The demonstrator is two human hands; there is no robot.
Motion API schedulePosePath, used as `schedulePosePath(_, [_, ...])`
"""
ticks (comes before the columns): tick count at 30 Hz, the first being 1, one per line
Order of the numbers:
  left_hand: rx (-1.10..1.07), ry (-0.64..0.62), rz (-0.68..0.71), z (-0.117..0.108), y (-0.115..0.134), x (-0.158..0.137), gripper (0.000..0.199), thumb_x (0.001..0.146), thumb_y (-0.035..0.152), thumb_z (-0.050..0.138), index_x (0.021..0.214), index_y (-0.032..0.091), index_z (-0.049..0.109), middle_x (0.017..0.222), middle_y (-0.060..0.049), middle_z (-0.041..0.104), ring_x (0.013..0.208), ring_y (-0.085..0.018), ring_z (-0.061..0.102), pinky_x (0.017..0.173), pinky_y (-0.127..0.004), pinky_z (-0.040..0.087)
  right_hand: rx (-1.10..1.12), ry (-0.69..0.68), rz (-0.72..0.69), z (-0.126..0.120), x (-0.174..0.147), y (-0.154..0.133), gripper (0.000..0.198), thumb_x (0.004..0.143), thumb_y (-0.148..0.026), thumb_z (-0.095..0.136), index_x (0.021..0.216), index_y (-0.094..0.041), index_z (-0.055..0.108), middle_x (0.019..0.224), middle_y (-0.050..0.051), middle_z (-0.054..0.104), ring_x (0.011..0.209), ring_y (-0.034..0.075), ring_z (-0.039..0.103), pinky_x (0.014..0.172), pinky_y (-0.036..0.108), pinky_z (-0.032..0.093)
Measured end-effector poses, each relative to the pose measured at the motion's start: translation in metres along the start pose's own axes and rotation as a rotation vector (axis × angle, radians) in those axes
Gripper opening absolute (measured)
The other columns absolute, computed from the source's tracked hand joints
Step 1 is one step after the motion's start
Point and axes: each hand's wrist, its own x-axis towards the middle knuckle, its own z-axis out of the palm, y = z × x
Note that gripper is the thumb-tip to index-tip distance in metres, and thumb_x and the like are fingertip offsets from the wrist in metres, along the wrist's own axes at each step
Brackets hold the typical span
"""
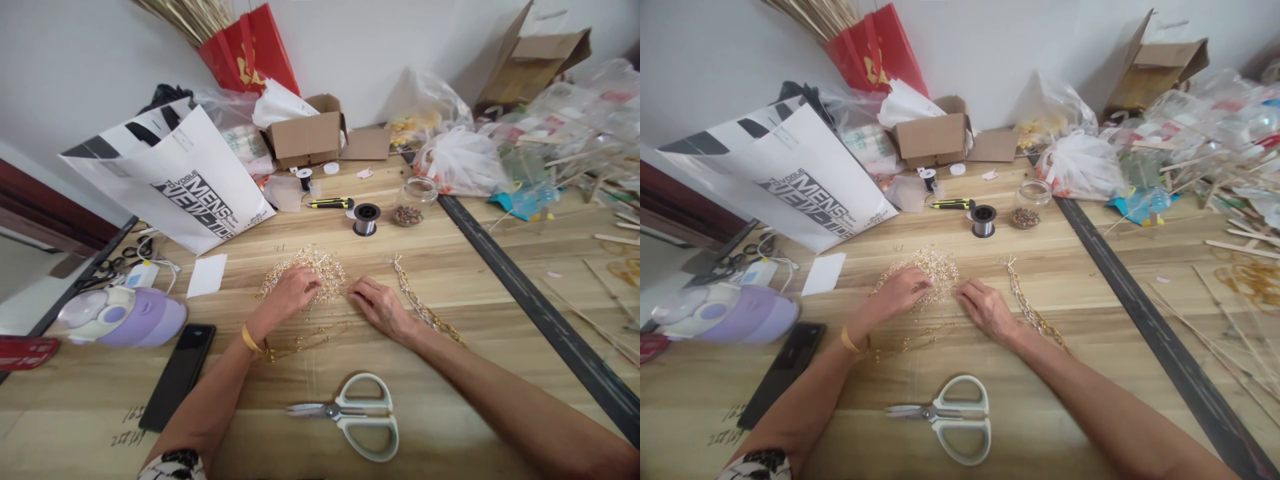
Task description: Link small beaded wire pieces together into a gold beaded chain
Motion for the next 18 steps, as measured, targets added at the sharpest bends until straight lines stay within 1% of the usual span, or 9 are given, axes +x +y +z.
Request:
schedulePosePath(3, [0.015, -0.032, 0.018, -0.003, 0.002, -0.002, 0.013, 0.085, 0.016, 0.055, 0.082, 0.018, 0.067, 0.081, -0.005, 0.063, 0.082, -0.020, 0.054, 0.077, -0.032, 0.040, -0.009, 0.007, 0.005, 0.001, 0.000, 0.001, 0.016, 0.096, -0.022, 0.043, 0.093, -0.019, 0.058, 0.085, 0.006, 0.062, 0.074, 0.016, 0.059, 0.067, 0.028, 0.048])
schedulePosePath(7, [0.058, -0.066, 0.037, 0.002, 0.006, -0.002, 0.014, 0.087, 0.017, 0.053, 0.082, 0.017, 0.066, 0.079, -0.004, 0.058, 0.078, -0.019, 0.053, 0.076, -0.031, 0.040, -0.008, 0.009, 0.007, 0.001, 0.000, 0.001, 0.016, 0.095, -0.021, 0.043, 0.093, -0.019, 0.058, 0.085, 0.006, 0.062, 0.074, 0.017, 0.059, 0.067, 0.028, 0.048])
schedulePosePath(13, [0.081, -0.050, 0.038, 0.009, 0.001, -0.001, 0.020, 0.089, 0.016, 0.049, 0.074, 0.016, 0.062, 0.077, -0.004, 0.058, 0.077, -0.018, 0.052, 0.076, -0.031, 0.040, 0.005, 0.010, 0.003, 0.001, 0.000, 0.001, 0.014, 0.095, -0.020, 0.043, 0.094, -0.019, 0.057, 0.084, 0.006, 0.061, 0.074, 0.016, 0.058, 0.066, 0.027, 0.047])
schedulePosePath(18, [0.065, -0.039, -0.007, 0.009, -0.002, 0.002, 0.020, 0.090, 0.017, 0.048, 0.074, 0.016, 0.061, 0.078, -0.004, 0.061, 0.079, -0.018, 0.054, 0.077, -0.031, 0.040, 0.005, 0.003, 0.015, 0.001, 0.000, 0.001, 0.014, 0.095, -0.020, 0.043, 0.094, -0.019, 0.057, 0.084, 0.006, 0.061, 0.074, 0.016, 0.058, 0.067, 0.028, 0.047])
